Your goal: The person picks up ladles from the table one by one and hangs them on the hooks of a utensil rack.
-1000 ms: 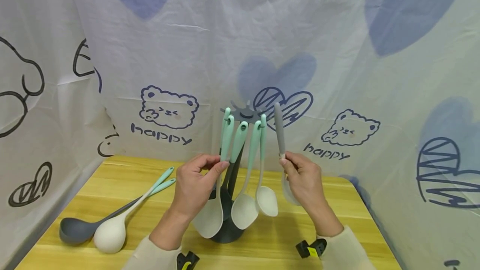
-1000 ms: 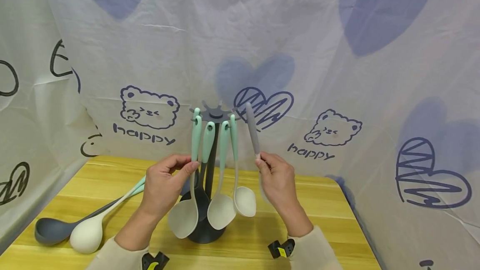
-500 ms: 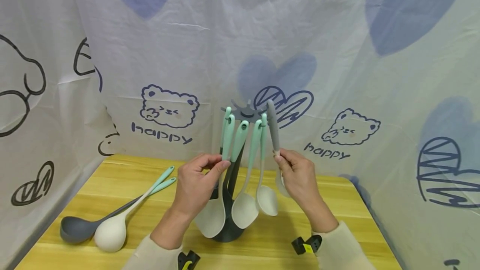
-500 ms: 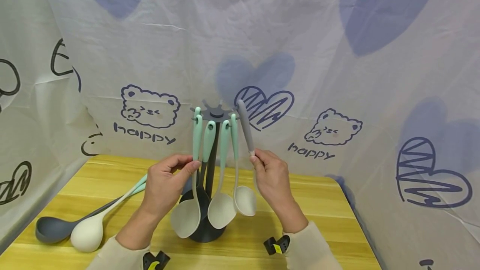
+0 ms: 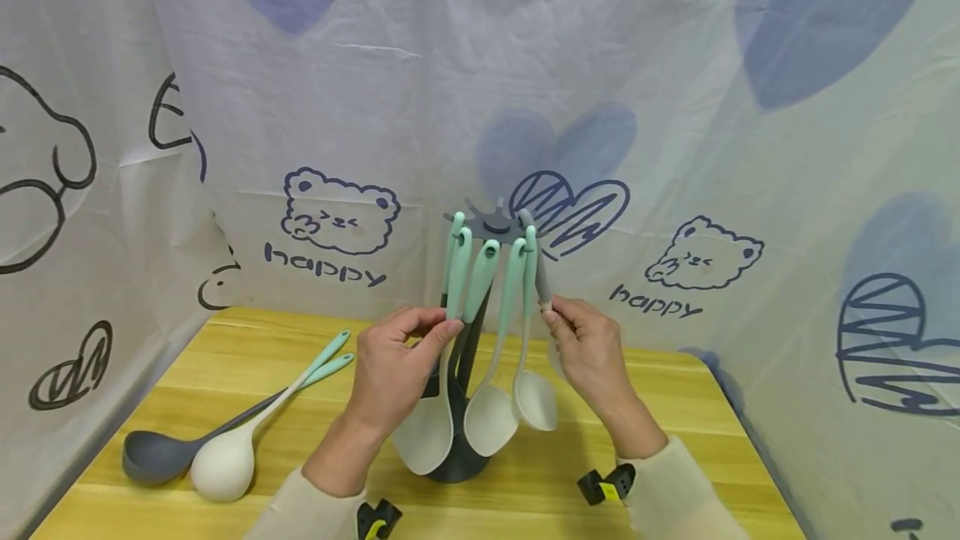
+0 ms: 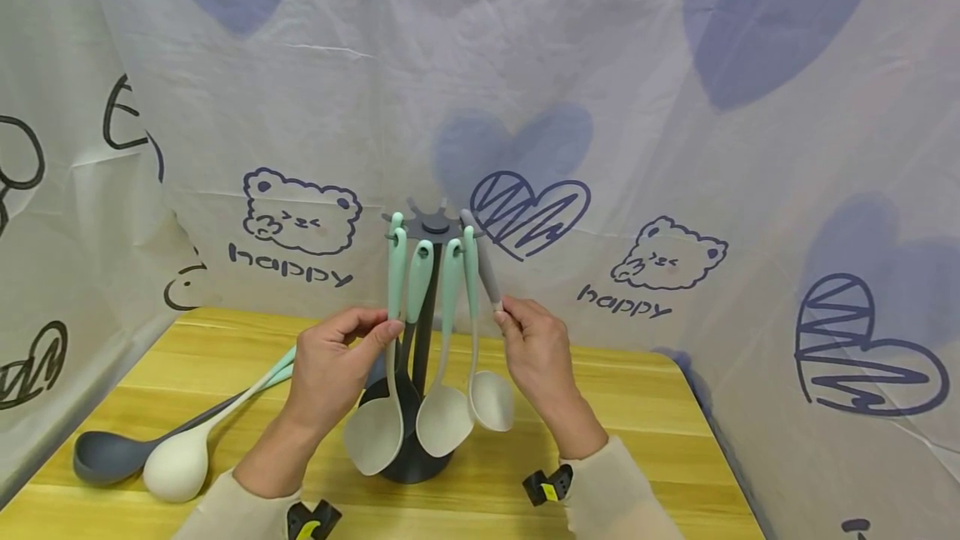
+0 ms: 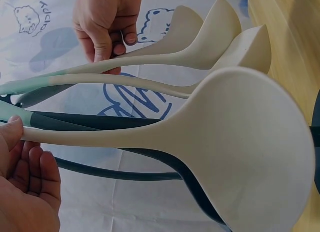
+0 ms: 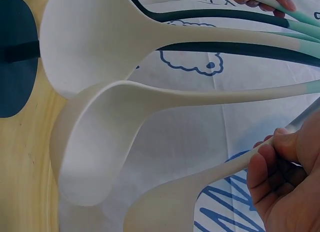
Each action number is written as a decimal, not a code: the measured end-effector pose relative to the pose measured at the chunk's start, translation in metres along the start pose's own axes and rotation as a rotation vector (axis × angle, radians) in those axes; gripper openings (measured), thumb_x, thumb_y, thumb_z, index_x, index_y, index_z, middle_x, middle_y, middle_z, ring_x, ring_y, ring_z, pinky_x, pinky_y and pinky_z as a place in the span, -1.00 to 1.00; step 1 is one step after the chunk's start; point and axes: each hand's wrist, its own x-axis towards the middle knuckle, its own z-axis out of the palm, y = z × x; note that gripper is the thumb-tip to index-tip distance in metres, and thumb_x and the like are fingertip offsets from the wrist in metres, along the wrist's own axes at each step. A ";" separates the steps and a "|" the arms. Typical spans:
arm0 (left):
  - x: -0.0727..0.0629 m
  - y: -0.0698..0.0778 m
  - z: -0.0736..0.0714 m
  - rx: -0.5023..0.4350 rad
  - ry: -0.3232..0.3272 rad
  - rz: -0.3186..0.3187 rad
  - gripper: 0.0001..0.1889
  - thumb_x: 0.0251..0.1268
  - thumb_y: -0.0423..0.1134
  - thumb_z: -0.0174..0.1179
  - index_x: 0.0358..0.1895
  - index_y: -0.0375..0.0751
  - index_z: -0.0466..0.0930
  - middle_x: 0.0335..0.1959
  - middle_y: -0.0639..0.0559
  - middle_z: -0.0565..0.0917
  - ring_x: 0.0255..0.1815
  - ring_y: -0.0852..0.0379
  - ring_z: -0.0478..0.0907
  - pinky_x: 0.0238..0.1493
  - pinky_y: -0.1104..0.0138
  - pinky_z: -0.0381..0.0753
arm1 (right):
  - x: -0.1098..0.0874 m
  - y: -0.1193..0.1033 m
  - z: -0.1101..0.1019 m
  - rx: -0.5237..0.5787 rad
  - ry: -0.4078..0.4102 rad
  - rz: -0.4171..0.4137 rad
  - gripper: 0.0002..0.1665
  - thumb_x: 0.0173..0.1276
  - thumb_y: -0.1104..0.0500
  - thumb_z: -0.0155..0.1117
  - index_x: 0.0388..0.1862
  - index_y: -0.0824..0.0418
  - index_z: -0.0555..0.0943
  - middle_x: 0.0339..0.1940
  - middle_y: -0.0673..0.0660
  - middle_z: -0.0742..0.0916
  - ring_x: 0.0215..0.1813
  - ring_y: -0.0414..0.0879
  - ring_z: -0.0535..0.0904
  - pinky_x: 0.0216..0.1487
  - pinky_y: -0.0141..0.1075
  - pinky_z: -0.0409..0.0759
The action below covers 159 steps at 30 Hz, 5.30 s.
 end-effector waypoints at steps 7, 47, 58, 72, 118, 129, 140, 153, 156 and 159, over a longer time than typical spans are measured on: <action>0.000 0.000 0.000 0.004 0.002 -0.001 -0.87 0.30 -0.19 0.51 -0.20 -0.14 0.86 -0.31 0.08 0.79 -0.29 0.20 0.69 -0.32 0.34 0.72 | -0.001 0.000 0.003 0.044 -0.026 0.004 -0.81 0.51 0.29 0.35 0.00 0.28 0.82 -0.29 0.16 0.80 -0.42 -0.12 0.60 -0.43 -0.41 0.57; 0.003 0.001 0.001 -0.028 -0.029 -0.037 -0.85 0.31 -0.19 0.49 -0.16 -0.15 0.86 -0.22 0.00 0.84 -0.24 0.19 0.76 -0.25 0.42 0.75 | 0.010 -0.008 0.022 0.087 -0.129 0.103 -0.80 0.53 0.26 0.34 0.00 0.20 0.84 -0.15 0.22 0.86 -0.22 0.00 0.73 -0.22 -0.23 0.67; 0.001 0.001 0.000 -0.042 -0.034 -0.051 -0.83 0.33 -0.17 0.48 -0.12 -0.14 0.86 -0.20 0.00 0.83 -0.22 0.18 0.76 -0.22 0.43 0.75 | 0.008 -0.011 0.022 0.098 -0.141 0.122 -0.84 0.51 0.26 0.36 -0.05 0.20 0.83 -0.21 0.20 0.85 -0.26 -0.03 0.69 -0.24 -0.26 0.65; 0.001 0.001 -0.002 -0.036 -0.043 -0.067 -0.81 0.30 -0.18 0.50 -0.09 -0.15 0.86 -0.19 0.00 0.83 -0.22 0.19 0.77 -0.23 0.42 0.75 | 0.005 -0.010 0.020 0.118 -0.150 0.121 -0.81 0.53 0.23 0.32 -0.04 0.15 0.84 -0.17 0.18 0.86 -0.28 -0.08 0.66 -0.33 -0.35 0.60; -0.022 -0.005 -0.008 0.022 -0.051 -0.104 -0.82 0.39 -0.12 0.45 -0.04 -0.03 0.81 -0.18 0.12 0.78 -0.22 0.18 0.66 -0.16 0.36 0.70 | -0.059 -0.063 0.072 0.123 0.182 0.116 -0.87 0.34 0.26 0.49 -0.15 0.19 0.76 -0.30 0.09 0.87 -0.20 -0.03 0.86 -0.20 -0.14 0.82; -0.024 -0.012 -0.014 0.131 -0.005 -0.172 -0.92 0.40 -0.29 0.37 -0.15 -0.01 0.79 -0.23 0.16 0.74 -0.24 0.19 0.64 -0.17 0.39 0.67 | -0.050 -0.054 0.092 0.024 0.206 0.161 -0.85 0.21 0.20 0.58 -0.26 0.10 0.76 -0.40 0.00 0.85 -0.34 -0.08 0.80 -0.29 -0.17 0.74; -0.028 -0.021 -0.021 0.205 -0.031 -0.227 -0.76 0.32 -0.44 0.23 -0.10 -0.05 0.78 -0.11 0.11 0.75 -0.19 0.17 0.64 -0.11 0.37 0.65 | -0.049 -0.048 0.101 -0.023 0.239 0.148 -0.78 0.14 0.18 0.62 -0.40 0.04 0.67 -0.47 -0.04 0.80 -0.37 -0.04 0.76 -0.34 -0.12 0.66; -0.014 -0.022 -0.019 0.212 -0.056 -0.182 -0.81 0.41 -0.35 0.35 0.01 -0.13 0.80 -0.12 0.01 0.78 -0.14 0.13 0.67 -0.10 0.35 0.67 | -0.043 -0.044 0.102 -0.093 0.311 0.043 -0.78 0.10 0.17 0.63 -0.47 0.07 0.67 -0.52 0.00 0.80 -0.45 0.02 0.77 -0.44 -0.07 0.64; -0.008 -0.022 -0.017 0.215 -0.080 -0.176 -0.79 0.42 -0.29 0.38 0.06 -0.13 0.79 -0.14 0.02 0.76 -0.15 0.12 0.66 -0.10 0.35 0.68 | -0.041 -0.044 0.099 -0.098 0.311 0.016 -0.78 0.10 0.16 0.62 -0.50 0.07 0.67 -0.55 0.00 0.78 -0.48 0.01 0.74 -0.48 -0.10 0.60; -0.003 -0.021 -0.015 0.219 -0.104 -0.180 -0.74 0.44 -0.25 0.39 0.12 -0.14 0.77 -0.13 0.01 0.76 -0.14 0.10 0.66 -0.10 0.31 0.69 | -0.040 -0.044 0.096 -0.095 0.300 -0.009 -0.78 0.11 0.16 0.62 -0.49 0.07 0.67 -0.55 0.00 0.78 -0.48 0.00 0.74 -0.49 -0.11 0.60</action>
